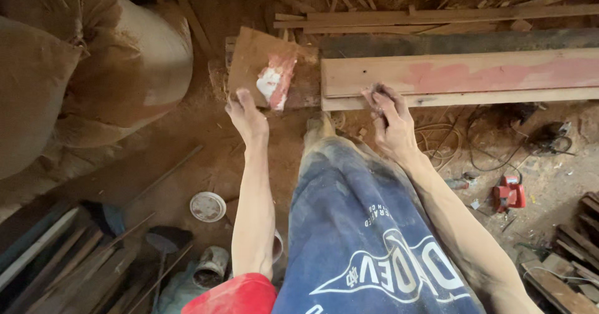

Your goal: The person applies a pinkish substance to a long wooden plank using a small block. They repeatedly scoop the substance from a small wooden board and spread it along the plank's surface, occasionally flipping the plank to treat different sections.

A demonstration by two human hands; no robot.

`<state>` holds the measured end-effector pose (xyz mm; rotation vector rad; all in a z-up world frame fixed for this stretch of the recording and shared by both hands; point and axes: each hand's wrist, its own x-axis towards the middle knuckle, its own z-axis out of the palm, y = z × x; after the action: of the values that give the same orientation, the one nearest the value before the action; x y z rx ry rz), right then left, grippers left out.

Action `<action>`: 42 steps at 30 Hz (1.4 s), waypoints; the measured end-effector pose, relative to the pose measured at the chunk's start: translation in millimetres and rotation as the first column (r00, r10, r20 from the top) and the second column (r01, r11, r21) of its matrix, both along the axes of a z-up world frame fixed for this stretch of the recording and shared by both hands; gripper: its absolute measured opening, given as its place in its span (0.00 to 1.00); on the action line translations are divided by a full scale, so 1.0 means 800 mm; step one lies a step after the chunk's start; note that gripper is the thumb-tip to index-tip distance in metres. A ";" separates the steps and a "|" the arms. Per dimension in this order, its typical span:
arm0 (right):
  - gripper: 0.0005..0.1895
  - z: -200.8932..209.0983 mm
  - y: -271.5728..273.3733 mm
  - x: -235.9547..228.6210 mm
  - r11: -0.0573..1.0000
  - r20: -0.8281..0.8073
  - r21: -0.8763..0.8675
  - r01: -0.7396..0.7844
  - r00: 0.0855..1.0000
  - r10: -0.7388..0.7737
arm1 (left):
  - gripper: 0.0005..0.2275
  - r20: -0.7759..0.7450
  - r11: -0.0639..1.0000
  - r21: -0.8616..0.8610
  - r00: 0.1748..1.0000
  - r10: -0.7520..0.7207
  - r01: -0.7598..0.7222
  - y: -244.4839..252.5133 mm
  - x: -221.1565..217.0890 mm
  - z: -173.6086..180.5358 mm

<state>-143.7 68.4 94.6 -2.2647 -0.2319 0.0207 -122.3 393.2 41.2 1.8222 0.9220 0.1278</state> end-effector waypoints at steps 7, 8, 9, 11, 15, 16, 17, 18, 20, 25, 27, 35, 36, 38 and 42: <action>0.23 -0.025 0.000 -0.015 0.999 -0.010 0.017 0.038 0.999 -0.038 | 0.31 -0.294 0.949 0.293 0.955 -0.030 0.120 -0.014 0.012 0.030; 0.22 -0.026 0.003 -0.015 0.999 0.000 0.002 0.043 0.999 -0.043 | 0.31 -0.232 0.952 0.299 0.973 0.000 0.071 -0.018 0.011 0.039; 0.22 -0.027 0.008 -0.016 0.998 0.009 -0.013 0.054 0.998 -0.054 | 0.30 -0.154 0.935 0.354 0.987 0.049 0.009 -0.024 0.005 0.048; 0.22 -0.028 0.018 -0.016 0.995 0.009 -0.041 0.087 0.996 -0.087 | 0.28 0.014 0.888 0.443 0.991 0.131 -0.124 -0.046 -0.011 0.070; 0.21 -0.027 0.030 -0.015 0.987 -0.045 -0.079 0.139 0.989 -0.143 | 0.30 -0.102 0.471 0.649 0.682 -0.724 0.598 -0.117 -0.021 0.091; 0.21 -0.026 0.029 -0.015 0.986 -0.064 -0.084 0.141 0.987 -0.147 | 0.36 -0.191 0.375 0.610 0.589 -0.785 0.698 -0.129 -0.011 0.086; 0.22 -0.025 0.027 -0.019 0.987 -0.100 -0.106 0.117 0.987 -0.128 | 0.42 -0.277 0.273 0.555 0.484 -0.830 0.786 -0.137 0.004 0.076; 0.22 -0.023 0.022 -0.023 0.988 -0.137 -0.127 0.092 0.985 -0.109 | 0.41 -0.320 0.206 0.610 0.476 -0.819 0.765 -0.139 0.020 0.063; 0.22 -0.017 0.004 -0.025 0.980 -0.203 -0.192 0.045 0.975 -0.085 | 0.40 -0.395 0.062 0.706 0.464 -0.793 0.706 -0.142 0.046 0.040; 0.21 0.017 -0.050 -0.006 0.931 -0.234 -0.338 -0.135 0.971 0.056 | 0.43 -0.405 0.111 0.543 0.375 -0.834 0.832 -0.137 0.053 0.020; 0.25 0.030 -0.054 0.011 0.908 -0.208 -0.366 -0.203 0.969 0.133 | 0.44 -0.384 0.145 0.476 0.353 -0.853 0.867 -0.137 0.052 0.023; 0.28 0.060 -0.006 0.085 0.637 -0.429 -0.570 -0.519 0.849 0.308 | 0.47 -0.332 0.203 0.398 0.347 -0.877 0.895 -0.138 0.065 0.033; 0.28 0.064 -0.009 0.088 0.607 -0.483 -0.579 -0.544 0.829 0.282 | 0.46 -0.343 0.199 0.392 0.343 -0.874 0.898 -0.138 0.066 0.034; 0.29 0.073 -0.022 0.085 0.590 -0.547 -0.579 -0.563 0.805 0.230 | 0.45 -0.364 0.189 0.376 0.332 -0.870 0.907 -0.137 0.063 0.037; 0.29 0.085 -0.078 0.083 0.601 -0.517 -0.633 -0.487 0.844 0.139 | 0.46 -0.353 0.186 0.350 0.314 -0.881 0.918 -0.136 0.068 0.037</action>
<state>-77.7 5.7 162.8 -2.9208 -0.4689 0.9745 -67.9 284.1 71.2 2.6063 -0.3964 -0.5314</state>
